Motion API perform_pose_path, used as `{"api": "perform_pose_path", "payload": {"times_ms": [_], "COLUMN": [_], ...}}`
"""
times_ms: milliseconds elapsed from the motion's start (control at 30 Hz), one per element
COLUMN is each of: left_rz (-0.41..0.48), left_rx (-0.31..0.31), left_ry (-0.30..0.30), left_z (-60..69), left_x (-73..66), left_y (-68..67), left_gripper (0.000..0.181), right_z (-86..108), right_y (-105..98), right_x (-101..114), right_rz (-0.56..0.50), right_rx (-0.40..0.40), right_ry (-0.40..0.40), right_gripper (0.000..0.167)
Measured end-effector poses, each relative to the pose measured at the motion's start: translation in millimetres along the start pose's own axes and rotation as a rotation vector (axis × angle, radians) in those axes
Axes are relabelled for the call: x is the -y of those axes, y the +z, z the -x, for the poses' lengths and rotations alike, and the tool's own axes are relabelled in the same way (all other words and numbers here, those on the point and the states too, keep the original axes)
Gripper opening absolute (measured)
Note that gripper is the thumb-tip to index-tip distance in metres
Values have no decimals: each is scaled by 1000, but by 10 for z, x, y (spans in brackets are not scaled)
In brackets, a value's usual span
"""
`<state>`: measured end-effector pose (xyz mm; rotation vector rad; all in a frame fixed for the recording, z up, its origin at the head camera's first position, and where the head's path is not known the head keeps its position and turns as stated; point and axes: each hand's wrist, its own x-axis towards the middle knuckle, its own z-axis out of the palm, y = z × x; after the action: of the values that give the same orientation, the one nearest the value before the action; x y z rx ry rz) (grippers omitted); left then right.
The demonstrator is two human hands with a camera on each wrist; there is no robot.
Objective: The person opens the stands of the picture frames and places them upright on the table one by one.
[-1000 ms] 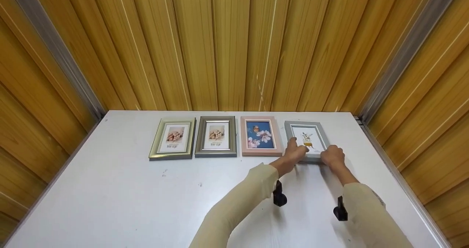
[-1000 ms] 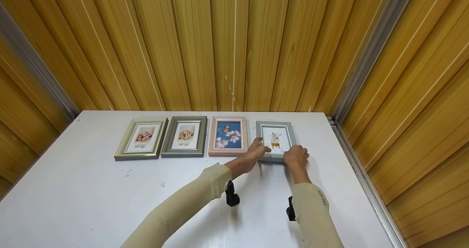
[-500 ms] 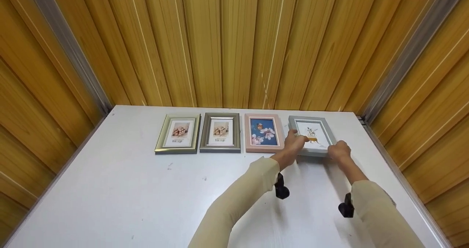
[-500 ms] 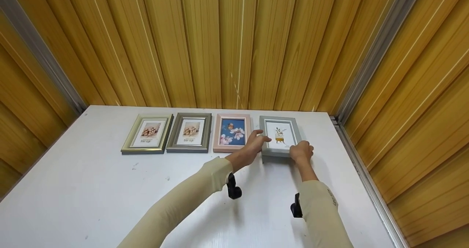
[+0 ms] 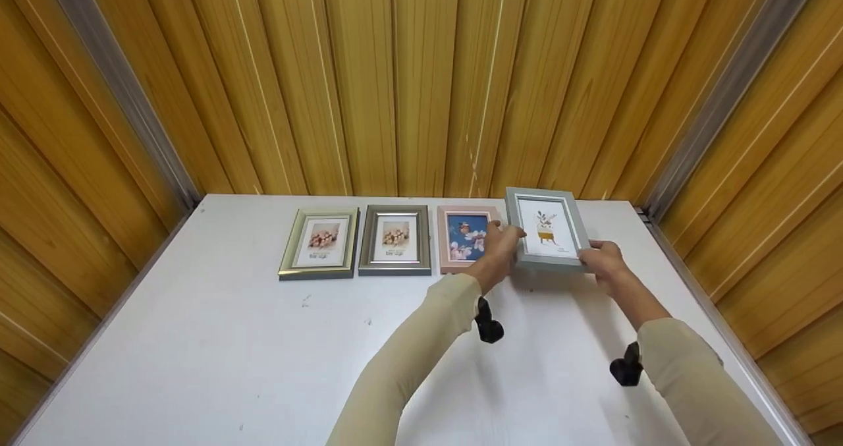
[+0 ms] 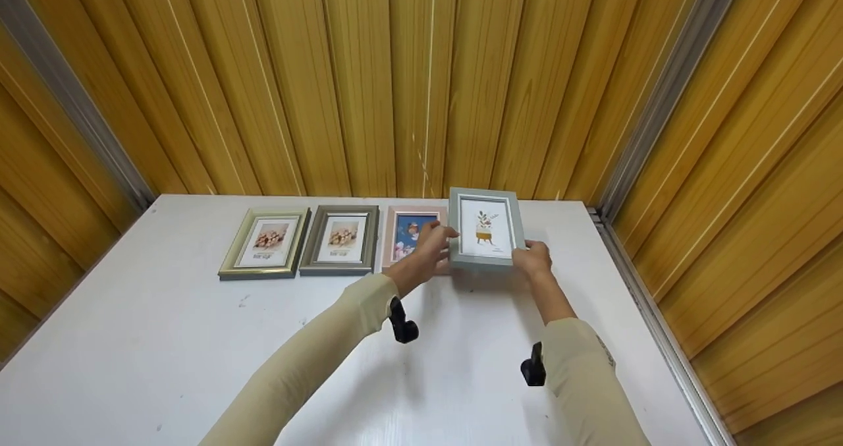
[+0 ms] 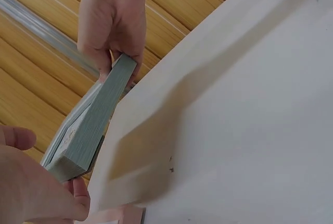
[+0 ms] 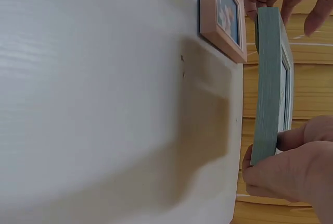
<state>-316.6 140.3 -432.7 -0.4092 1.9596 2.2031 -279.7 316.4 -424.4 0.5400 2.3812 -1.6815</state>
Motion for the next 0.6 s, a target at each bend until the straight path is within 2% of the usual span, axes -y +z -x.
{"api": "perform_pose_path", "payload": {"times_ms": [133,233,333,500,600], "left_rz": [76,3,-89,-58,-61], "left_rx": [48,70,47,38,71], "left_ry": [-50,-19,25,-3,24], "left_z": [-48,-115,-194,-235,-246], "left_x": [-23,-45,-68,-100,-114], "left_y": [-226,-406,-552,-805,-934], "left_gripper": [63,59,57,53,53], "right_z": [6,-26,-38,-62,-71], "right_y": [93,189,299,463,534], "right_x": [51,85,129,227,264], "right_rz": [-77,-93,-90,-112,-130], "right_rx": [78,132,184,263,292], "right_ry": [6,-17,-55,-79,-80], "right_gripper": [66,68,68,70,71]}}
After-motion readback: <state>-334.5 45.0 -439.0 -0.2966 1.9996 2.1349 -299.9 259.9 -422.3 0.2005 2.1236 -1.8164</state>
